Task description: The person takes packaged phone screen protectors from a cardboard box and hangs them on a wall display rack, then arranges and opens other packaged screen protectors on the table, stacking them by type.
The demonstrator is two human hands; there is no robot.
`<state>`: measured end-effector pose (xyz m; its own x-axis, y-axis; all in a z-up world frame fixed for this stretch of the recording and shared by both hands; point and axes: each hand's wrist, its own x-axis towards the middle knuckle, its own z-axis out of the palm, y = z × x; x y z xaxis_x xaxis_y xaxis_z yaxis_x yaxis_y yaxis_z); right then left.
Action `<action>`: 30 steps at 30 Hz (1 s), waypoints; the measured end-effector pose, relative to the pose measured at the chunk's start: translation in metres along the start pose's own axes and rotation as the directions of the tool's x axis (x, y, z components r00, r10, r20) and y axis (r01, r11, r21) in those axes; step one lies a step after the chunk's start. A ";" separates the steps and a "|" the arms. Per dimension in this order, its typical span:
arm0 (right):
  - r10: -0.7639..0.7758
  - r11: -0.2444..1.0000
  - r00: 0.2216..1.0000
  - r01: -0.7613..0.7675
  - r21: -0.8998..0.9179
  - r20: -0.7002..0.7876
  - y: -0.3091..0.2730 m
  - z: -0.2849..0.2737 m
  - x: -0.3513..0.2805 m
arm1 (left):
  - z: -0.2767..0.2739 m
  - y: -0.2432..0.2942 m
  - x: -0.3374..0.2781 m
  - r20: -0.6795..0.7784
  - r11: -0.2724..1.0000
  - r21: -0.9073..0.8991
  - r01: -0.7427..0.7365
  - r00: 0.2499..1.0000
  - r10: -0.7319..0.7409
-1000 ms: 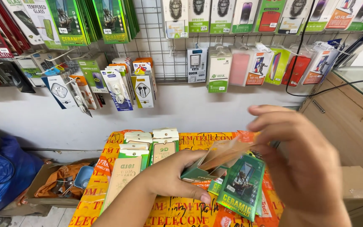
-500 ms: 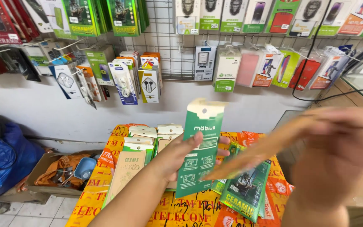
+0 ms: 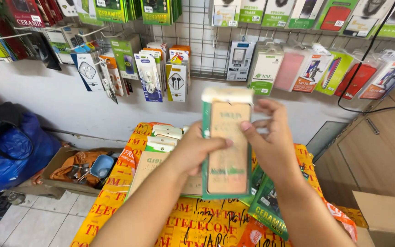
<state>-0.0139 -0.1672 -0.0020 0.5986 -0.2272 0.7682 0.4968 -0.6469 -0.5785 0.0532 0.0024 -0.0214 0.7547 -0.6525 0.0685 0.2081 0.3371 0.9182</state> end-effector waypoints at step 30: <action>0.733 0.655 0.443 -0.666 -0.358 0.516 0.026 0.084 -0.052 | -0.052 -0.041 0.018 -0.275 -0.181 0.937 0.298 0.951 0.145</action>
<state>0.0205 -0.1113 -0.0795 0.9537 -0.1993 -0.2250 -0.2982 -0.5331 -0.7918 0.0903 0.0121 -0.0780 0.9185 -0.3849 0.0910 -0.3955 -0.8918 0.2197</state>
